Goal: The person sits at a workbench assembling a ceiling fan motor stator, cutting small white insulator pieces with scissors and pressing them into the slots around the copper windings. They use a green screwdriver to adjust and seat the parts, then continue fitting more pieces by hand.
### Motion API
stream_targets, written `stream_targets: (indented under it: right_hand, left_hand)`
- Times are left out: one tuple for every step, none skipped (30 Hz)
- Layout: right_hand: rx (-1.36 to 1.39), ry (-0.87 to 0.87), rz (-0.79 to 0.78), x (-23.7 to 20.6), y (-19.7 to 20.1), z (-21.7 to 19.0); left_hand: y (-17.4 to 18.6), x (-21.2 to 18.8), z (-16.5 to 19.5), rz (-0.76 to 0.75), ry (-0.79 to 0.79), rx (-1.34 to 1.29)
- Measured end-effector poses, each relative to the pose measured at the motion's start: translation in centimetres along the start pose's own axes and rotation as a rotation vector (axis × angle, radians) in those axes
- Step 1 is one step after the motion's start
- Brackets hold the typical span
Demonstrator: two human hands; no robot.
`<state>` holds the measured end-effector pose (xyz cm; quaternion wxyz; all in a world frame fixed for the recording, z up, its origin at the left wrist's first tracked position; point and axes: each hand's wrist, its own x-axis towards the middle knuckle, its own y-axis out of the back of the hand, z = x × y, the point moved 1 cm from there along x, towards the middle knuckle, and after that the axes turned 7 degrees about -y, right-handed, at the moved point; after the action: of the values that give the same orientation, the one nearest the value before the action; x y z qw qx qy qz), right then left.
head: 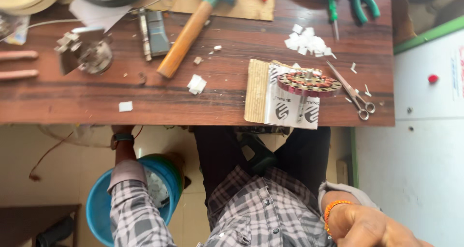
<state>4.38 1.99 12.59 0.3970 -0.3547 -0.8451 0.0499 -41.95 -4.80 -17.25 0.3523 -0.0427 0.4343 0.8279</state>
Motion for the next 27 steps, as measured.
stream_targets:
  right_hand:
    - [-0.047,0.005,0.032,-0.4,0.1,0.0]
    - [-0.113,-0.002,0.074,-0.8,0.2,0.2]
    - [-0.229,-0.059,0.140,-1.5,0.5,0.5]
    - [-0.382,-0.181,0.238,-2.3,0.7,1.0]
    - [-0.513,-0.323,0.308,-3.4,0.9,2.4]
    - [-0.484,-0.225,0.213,-3.5,2.4,4.7]
    - [-0.545,-0.405,0.207,-4.0,3.9,6.4]
    - [-0.614,-0.588,0.199,-4.7,5.3,8.0]
    - [-0.574,-0.701,0.247,-5.6,6.8,10.0]
    - [-0.537,-0.818,0.298,-6.6,8.3,11.7]
    - [-0.575,-0.872,0.355,-7.8,9.6,12.9]
    - [-0.609,-0.931,0.422,-9.0,10.6,13.8]
    - [-0.638,-0.998,0.494,-9.9,11.7,14.4]
    - [-0.631,-0.945,0.481,-10.1,12.8,14.7]
    - [-0.622,-0.899,0.471,-10.2,13.6,14.7]
    - [-0.613,-0.860,0.457,-10.1,14.2,14.6]
    - [-0.638,-0.837,0.464,-9.9,14.6,14.4]
    - [-0.660,-0.813,0.465,-9.8,14.6,14.0]
    - [-0.682,-0.789,0.460,-9.5,14.6,13.8]
    - [-0.670,-0.794,0.455,-9.4,14.5,13.8]
    - [-0.658,-0.799,0.447,-9.3,14.5,13.8]
    - [-0.649,-0.801,0.439,-9.2,14.6,13.7]
    - [-0.608,-0.797,0.404,-9.1,14.6,13.6]
    - [-0.571,-0.793,0.368,-9.2,14.7,13.5]
    - [-0.533,-0.790,0.335,-9.3,14.8,13.2]
    - [-0.505,-0.769,0.321,-9.5,15.0,13.0]
    - [-0.478,-0.752,0.305,-9.9,15.1,12.7]
  left_hand:
    - [-0.1,0.5,0.4,-0.006,0.024,0.040]
    - [-0.1,0.8,0.7,-0.009,0.050,0.079]
    - [-0.1,1.2,1.0,-0.022,0.058,0.090]
    - [0.3,1.3,1.6,-0.017,0.067,0.110]
    - [0.8,1.5,2.2,-0.013,0.077,0.123]
    - [1.5,1.5,2.8,-0.006,0.088,0.117]
    - [3.1,1.9,3.4,-0.002,0.096,0.114]
    - [4.2,2.2,4.1,0.002,0.109,0.103]
    - [4.8,2.6,4.9,0.001,0.123,0.092]
    - [4.6,2.5,5.4,0.003,0.140,0.080]
    - [4.0,2.1,5.5,0.003,0.151,0.068]
    - [3.2,1.6,5.5,0.003,0.157,0.048]
    - [3.0,2.2,5.9,0.004,0.166,0.043]
    - [2.7,2.5,6.1,0.006,0.171,0.031]
    - [2.4,2.2,6.0,0.012,0.174,0.010]
    - [2.1,2.4,6.3,0.019,0.172,-0.013]
    - [1.9,2.4,6.5,0.029,0.173,-0.037]
    - [2.0,2.1,6.7,0.047,0.164,-0.089]
    - [2.3,1.7,6.8,0.063,0.160,-0.147]
    - [2.6,1.2,6.8,0.083,0.153,-0.204]
    - [2.8,0.7,6.7,0.111,0.135,-0.331]
    - [2.7,0.0,6.5,0.137,0.119,-0.447]
    - [2.4,-0.4,6.4,0.163,0.107,-0.561]
    - [1.9,-0.8,6.3,0.186,0.086,-0.726]
    - [1.4,-1.2,6.1,0.202,0.063,-0.898]
    - [1.0,-2.0,5.5,0.219,0.040,-1.058]
    - [0.4,-3.4,4.8,0.212,0.030,-1.239]
